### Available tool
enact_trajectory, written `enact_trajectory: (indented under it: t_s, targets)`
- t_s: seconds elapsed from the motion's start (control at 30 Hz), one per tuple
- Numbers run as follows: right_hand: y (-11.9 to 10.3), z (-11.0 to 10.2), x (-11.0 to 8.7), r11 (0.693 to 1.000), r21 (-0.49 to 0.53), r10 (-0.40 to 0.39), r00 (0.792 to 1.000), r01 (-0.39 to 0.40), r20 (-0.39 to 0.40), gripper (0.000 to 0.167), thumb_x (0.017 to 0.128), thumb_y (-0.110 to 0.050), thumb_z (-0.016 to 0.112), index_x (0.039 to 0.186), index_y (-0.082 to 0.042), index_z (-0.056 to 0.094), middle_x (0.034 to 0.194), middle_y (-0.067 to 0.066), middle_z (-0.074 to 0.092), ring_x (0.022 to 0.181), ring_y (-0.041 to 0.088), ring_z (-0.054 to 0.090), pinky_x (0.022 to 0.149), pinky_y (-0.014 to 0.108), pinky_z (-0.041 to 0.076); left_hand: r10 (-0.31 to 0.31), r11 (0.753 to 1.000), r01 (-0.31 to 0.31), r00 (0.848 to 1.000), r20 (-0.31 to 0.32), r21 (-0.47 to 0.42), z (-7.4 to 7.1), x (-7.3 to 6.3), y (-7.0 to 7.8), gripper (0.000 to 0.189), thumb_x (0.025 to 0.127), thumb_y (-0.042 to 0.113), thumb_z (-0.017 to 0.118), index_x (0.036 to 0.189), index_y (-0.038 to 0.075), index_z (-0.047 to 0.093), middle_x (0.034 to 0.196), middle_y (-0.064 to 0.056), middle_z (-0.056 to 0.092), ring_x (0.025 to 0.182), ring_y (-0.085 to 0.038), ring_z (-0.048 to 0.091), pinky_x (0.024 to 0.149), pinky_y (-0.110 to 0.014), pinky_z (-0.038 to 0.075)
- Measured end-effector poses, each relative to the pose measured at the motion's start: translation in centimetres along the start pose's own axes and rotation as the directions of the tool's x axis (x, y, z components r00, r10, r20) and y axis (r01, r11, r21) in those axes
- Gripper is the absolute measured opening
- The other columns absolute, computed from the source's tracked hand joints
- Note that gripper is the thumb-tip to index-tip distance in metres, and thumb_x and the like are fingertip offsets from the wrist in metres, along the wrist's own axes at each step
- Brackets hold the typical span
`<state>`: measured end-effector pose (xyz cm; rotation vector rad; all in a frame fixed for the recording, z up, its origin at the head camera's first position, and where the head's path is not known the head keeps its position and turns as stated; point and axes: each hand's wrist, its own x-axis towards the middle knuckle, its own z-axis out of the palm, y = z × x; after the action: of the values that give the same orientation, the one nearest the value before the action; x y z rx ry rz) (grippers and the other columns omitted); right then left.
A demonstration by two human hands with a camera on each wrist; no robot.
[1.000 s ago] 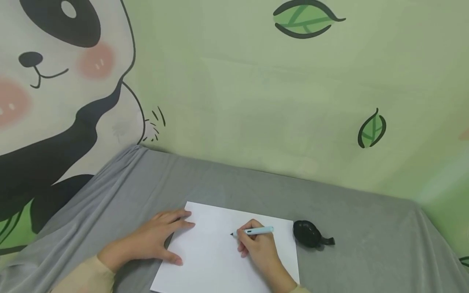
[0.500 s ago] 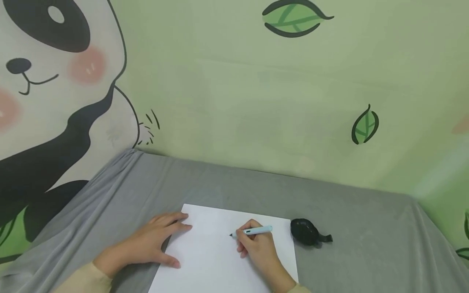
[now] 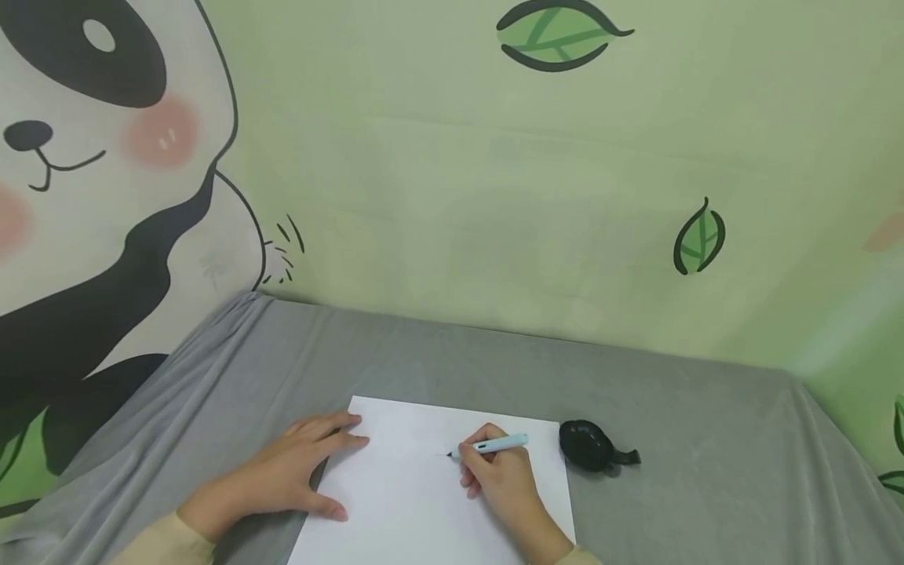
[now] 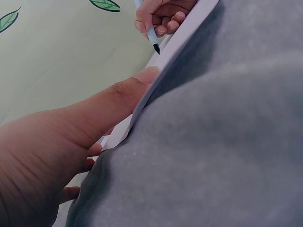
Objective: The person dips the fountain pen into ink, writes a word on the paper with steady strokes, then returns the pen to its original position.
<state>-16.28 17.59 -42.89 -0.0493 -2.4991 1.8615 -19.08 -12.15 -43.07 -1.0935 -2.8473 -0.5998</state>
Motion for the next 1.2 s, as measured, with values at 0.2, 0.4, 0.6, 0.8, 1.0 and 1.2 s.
enact_trajectory:
  t_s: [0.2,0.4,0.6,0.8,1.0,1.2]
  targets:
    - [0.01,-0.16,0.01,1.0,0.006,0.009,1.0,-0.008,-0.018,0.009,0.088,-0.003,0.063,0.09,0.005,0.059,0.068,0.013,0.064,0.048,0.011,0.057,0.046,0.022,0.05,0.002,1.0,-0.002,1.0,0.007,0.0,-0.07,0.01,0.01,0.084,0.065,0.067,0.074,0.132,0.019,0.057,0.144,-0.009,0.047,0.131,-0.033,0.044,0.106,-0.055,0.035]
    - [0.02,-0.29,0.04,1.0,-0.009,0.021,0.999,-0.021,-0.036,0.009,0.089,-0.004,0.063,0.09,0.004,0.059,0.067,0.011,0.064,0.048,0.011,0.057,0.045,0.022,0.05,0.0,1.0,0.0,1.0,0.015,-0.004,0.0,0.0,-0.06,0.084,0.065,0.069,0.072,0.132,0.019,0.057,0.144,-0.008,0.047,0.132,-0.032,0.044,0.106,-0.055,0.035]
    - [0.03,-0.45,0.09,0.999,-0.032,0.031,0.998,-0.033,-0.06,0.007,0.089,-0.004,0.062,0.087,0.002,0.059,0.065,0.009,0.063,0.048,0.012,0.057,0.044,0.022,0.049,-0.003,1.0,0.003,1.0,0.014,-0.006,-0.02,0.0,0.01,0.084,0.065,0.068,0.072,0.132,0.02,0.057,0.145,-0.008,0.047,0.132,-0.032,0.044,0.106,-0.055,0.035]
    - [-0.04,-0.6,0.16,0.998,-0.042,0.048,0.995,-0.052,-0.085,0.007,0.089,-0.004,0.061,0.084,0.001,0.059,0.063,0.007,0.062,0.048,0.012,0.057,0.044,0.022,0.049,0.01,1.0,-0.01,1.0,-0.006,0.012,-0.1,-0.01,0.09,0.082,0.065,0.066,0.074,0.131,0.02,0.058,0.143,-0.008,0.048,0.131,-0.031,0.045,0.106,-0.054,0.036]
    - [0.04,-0.82,0.17,0.997,-0.047,0.055,0.993,-0.06,-0.101,0.008,0.089,-0.005,0.061,0.084,0.001,0.059,0.063,0.007,0.062,0.048,0.012,0.056,0.043,0.022,0.049,0.027,0.999,-0.026,0.999,-0.024,0.019,-0.14,-0.11,0.13,0.082,0.066,0.067,0.073,0.13,0.019,0.058,0.142,-0.009,0.049,0.129,-0.032,0.047,0.104,-0.054,0.037]
    - [0.14,-1.0,0.31,0.997,-0.049,0.062,0.992,-0.067,-0.106,0.007,0.089,-0.004,0.061,0.084,0.001,0.059,0.063,0.007,0.062,0.047,0.012,0.056,0.043,0.022,0.049,0.004,1.0,-0.004,1.0,-0.002,0.004,-0.16,-0.05,0.15,0.082,0.065,0.066,0.074,0.131,0.019,0.058,0.143,-0.008,0.048,0.131,-0.032,0.045,0.105,-0.055,0.036]
